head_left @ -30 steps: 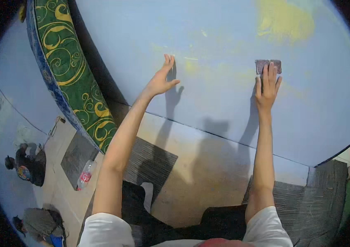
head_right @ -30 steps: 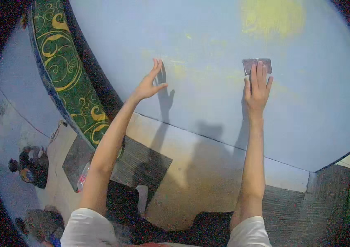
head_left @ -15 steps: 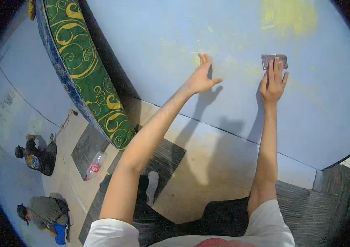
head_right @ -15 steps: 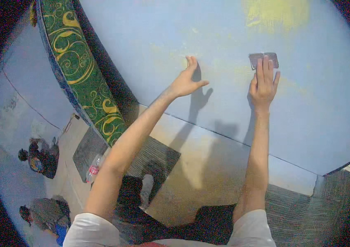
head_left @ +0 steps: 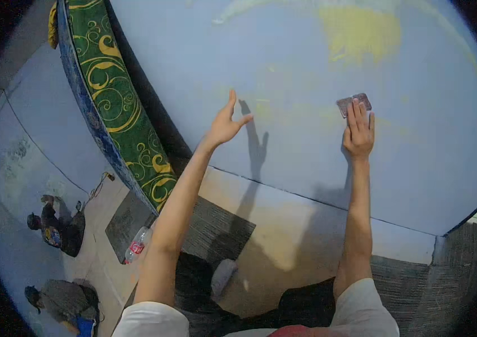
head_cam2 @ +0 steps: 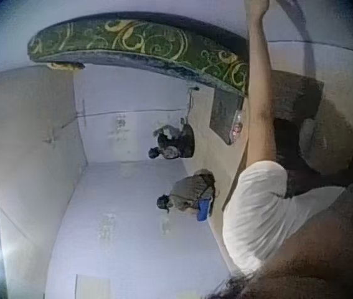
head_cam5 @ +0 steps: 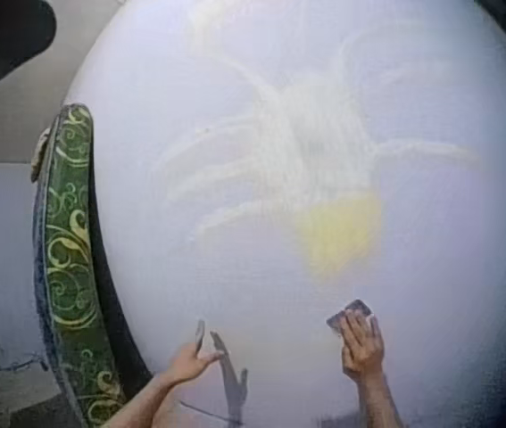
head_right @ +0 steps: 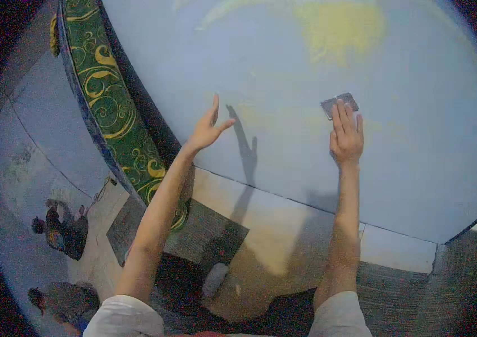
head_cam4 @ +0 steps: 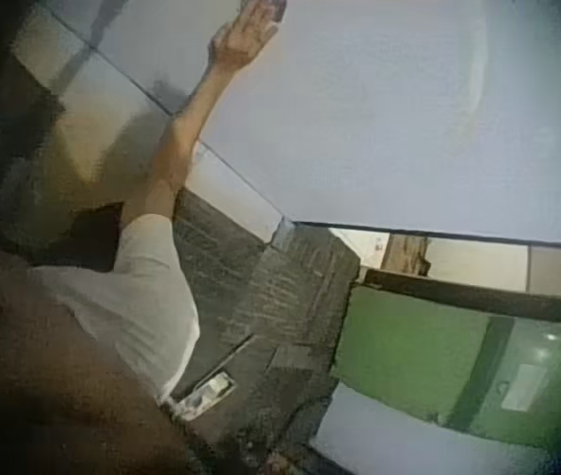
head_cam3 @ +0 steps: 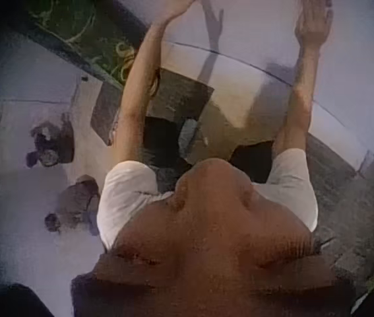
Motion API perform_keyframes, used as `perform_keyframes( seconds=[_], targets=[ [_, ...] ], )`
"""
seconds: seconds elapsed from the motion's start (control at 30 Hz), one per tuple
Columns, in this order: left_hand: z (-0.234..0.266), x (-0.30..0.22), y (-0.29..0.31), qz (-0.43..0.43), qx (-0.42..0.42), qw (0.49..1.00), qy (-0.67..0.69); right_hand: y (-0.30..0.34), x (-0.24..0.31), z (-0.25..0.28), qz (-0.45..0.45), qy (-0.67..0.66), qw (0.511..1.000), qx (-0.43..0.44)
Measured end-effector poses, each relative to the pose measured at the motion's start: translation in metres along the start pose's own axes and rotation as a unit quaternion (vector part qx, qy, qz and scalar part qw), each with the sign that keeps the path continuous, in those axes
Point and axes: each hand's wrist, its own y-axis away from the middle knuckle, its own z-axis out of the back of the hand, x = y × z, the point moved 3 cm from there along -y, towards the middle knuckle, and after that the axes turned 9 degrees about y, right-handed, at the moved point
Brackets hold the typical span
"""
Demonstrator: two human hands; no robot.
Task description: The person sands a wall using a piece of sandpaper held by hand. They rub the sandpaper against the wall surface with repeated vertical and circular motions while supporting themselves with the other hand.
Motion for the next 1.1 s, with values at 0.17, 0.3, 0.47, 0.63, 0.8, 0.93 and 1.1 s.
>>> perform_keyframes(
  seconds=[0.17, 0.3, 0.47, 0.63, 0.8, 0.93, 1.1],
  targets=[
    [0.000, -0.009, -0.003, -0.046, -0.030, 0.998, 0.020, 0.003, -0.001, -0.003, -0.002, 0.009, 1.000, 0.010],
    [-0.003, -0.012, -0.009, -0.043, -0.056, 0.994, 0.080, 0.004, -0.002, -0.002, 0.007, -0.006, 1.000, 0.015],
    [-0.011, -0.001, -0.022, 0.000, -0.082, 0.986, 0.146, -0.001, -0.004, 0.008, 0.027, 0.025, 0.998, 0.042],
    [-0.012, 0.032, -0.038, 0.022, -0.139, 0.977, 0.162, 0.003, -0.005, 0.008, 0.039, 0.041, 0.997, 0.060],
    [-0.006, 0.047, -0.053, 0.014, -0.167, 0.967, 0.193, 0.002, 0.000, 0.010, 0.018, 0.075, 0.991, 0.106],
    [-0.011, 0.054, -0.047, -0.071, -0.209, 0.974, 0.054, -0.020, 0.010, 0.013, 0.002, 0.124, 0.981, 0.148],
    [-0.036, 0.045, -0.051, -0.114, -0.173, 0.974, 0.094, -0.003, 0.019, 0.004, -0.024, 0.121, 0.985, 0.124]
  ],
)
